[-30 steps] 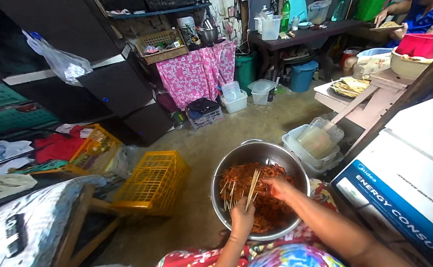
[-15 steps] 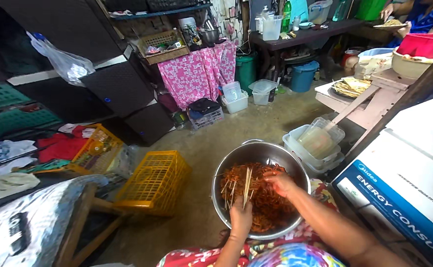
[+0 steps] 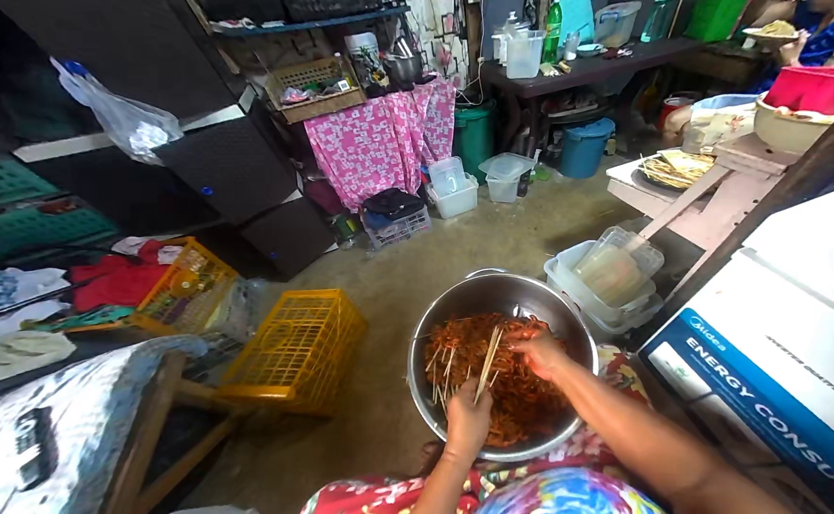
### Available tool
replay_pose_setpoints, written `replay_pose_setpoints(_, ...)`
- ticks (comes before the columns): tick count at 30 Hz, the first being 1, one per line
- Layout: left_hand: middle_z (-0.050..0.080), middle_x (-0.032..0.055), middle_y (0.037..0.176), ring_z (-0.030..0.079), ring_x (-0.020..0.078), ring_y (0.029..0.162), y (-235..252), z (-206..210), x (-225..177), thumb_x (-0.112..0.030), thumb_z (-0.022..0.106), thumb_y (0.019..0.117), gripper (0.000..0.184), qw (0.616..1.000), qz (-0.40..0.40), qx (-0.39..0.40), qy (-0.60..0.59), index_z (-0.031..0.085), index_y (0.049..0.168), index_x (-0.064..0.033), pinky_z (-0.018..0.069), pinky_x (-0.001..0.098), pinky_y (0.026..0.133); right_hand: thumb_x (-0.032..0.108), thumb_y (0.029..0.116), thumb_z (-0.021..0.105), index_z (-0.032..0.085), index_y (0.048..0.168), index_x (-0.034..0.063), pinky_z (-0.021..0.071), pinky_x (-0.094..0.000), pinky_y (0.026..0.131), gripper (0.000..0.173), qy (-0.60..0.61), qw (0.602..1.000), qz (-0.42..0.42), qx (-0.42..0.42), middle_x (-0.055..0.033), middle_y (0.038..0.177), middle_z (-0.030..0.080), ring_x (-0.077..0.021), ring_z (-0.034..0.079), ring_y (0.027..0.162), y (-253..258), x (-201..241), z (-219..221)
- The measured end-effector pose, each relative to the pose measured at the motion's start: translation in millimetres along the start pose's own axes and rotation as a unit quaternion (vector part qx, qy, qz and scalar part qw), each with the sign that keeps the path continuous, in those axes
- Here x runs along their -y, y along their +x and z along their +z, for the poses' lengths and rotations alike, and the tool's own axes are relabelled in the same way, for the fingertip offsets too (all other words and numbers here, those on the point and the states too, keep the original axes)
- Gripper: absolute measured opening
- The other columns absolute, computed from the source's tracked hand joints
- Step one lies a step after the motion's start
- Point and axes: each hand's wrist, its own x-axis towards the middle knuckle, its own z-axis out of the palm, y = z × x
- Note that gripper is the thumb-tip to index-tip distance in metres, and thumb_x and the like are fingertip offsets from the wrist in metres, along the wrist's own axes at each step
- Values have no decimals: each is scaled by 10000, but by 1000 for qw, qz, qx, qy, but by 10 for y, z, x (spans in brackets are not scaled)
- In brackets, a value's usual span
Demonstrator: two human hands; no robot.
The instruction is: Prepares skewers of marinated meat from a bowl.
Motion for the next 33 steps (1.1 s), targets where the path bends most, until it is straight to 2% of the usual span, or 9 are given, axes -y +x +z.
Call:
replay_pose_setpoints(7, 627, 35, 702, 542, 96, 508, 4, 16, 39, -48, 596, 961, 150, 1000, 9, -15, -8, 687, 1071, 0, 505, 288, 526, -3, 948, 669, 656, 1147, -33, 549, -329, 762, 202, 8, 999, 50, 17, -111, 1065, 676, -150, 642, 885, -49, -24, 49)
replay_pose_setpoints(11, 633, 20, 700, 545, 75, 505, 0, 32, 67, -63, 601, 965, 150, 999, 26, -28, -13, 692, 1071, -10, 503, 265, 515, 60, 1014, 583, 587, 1202, -40, 578, -373, 764, 213, 62, 994, 74, 40, -124, 1029, 659, -194, 659, 863, -61, 8, 52)
replay_pose_setpoints(18, 639, 6, 718, 554, 45, 526, -14, 36, 61, -52, 579, 962, 168, 999, 38, -26, -12, 679, 1076, 20, 505, 234, 526, 86, 1030, 547, 482, 1330, -21, 604, -431, 792, 325, 110, 980, 152, 71, -166, 1164, 620, -258, 676, 959, -66, 8, 42)
replay_pose_setpoints(20, 630, 2, 704, 554, 51, 519, -3, 32, 53, -60, 575, 969, 167, 999, 36, -31, -8, 674, 1082, 12, 504, 239, 519, 188, 1071, 507, 493, 1325, -8, 609, -418, 772, 321, 94, 978, 165, 87, -157, 1106, 637, -254, 687, 894, -40, -5, 26)
replay_pose_setpoints(22, 624, 3, 692, 557, 61, 512, -4, 32, 55, -64, 568, 977, 175, 999, 29, -43, -8, 670, 1096, 15, 511, 252, 516, 389, 1104, 428, 494, 1338, 9, 606, -415, 731, 451, 61, 975, 196, 85, -142, 1019, 650, -252, 685, 803, -17, -7, 3)
replay_pose_setpoints(25, 610, -1, 671, 552, 65, 505, -6, 34, 63, -65, 564, 985, 180, 998, 24, -52, -10, 668, 1109, 14, 507, 257, 513, 501, 1104, 332, 540, 1200, 17, 593, -401, 668, 535, 43, 964, 253, 73, -109, 862, 644, -235, 662, 690, -12, 41, -16)
replay_pose_setpoints(28, 615, -5, 667, 560, 60, 501, -8, 36, 60, -63, 570, 974, 168, 998, 29, -48, -9, 674, 1087, 4, 513, 249, 509, 343, 1120, 382, 492, 1243, 17, 611, -375, 671, 365, 104, 966, 229, 54, -121, 860, 648, -230, 683, 690, -34, 49, -3)
replay_pose_setpoints(30, 618, -10, 674, 553, 47, 502, -9, 38, 62, -57, 572, 968, 166, 998, 33, -45, -11, 677, 1079, 7, 506, 234, 507, 209, 1105, 424, 527, 1217, 7, 603, -361, 716, 253, 150, 969, 192, 38, -112, 902, 635, -206, 667, 737, -23, 43, 1)
replay_pose_setpoints(33, 617, -16, 670, 541, 34, 496, -7, 39, 70, -53, 577, 961, 164, 998, 44, -42, -17, 679, 1069, 15, 492, 218, 497, 109, 1073, 460, 526, 1257, 1, 589, -367, 765, 223, 174, 972, 153, 28, -125, 1009, 638, -205, 666, 835, 4, 34, -16)
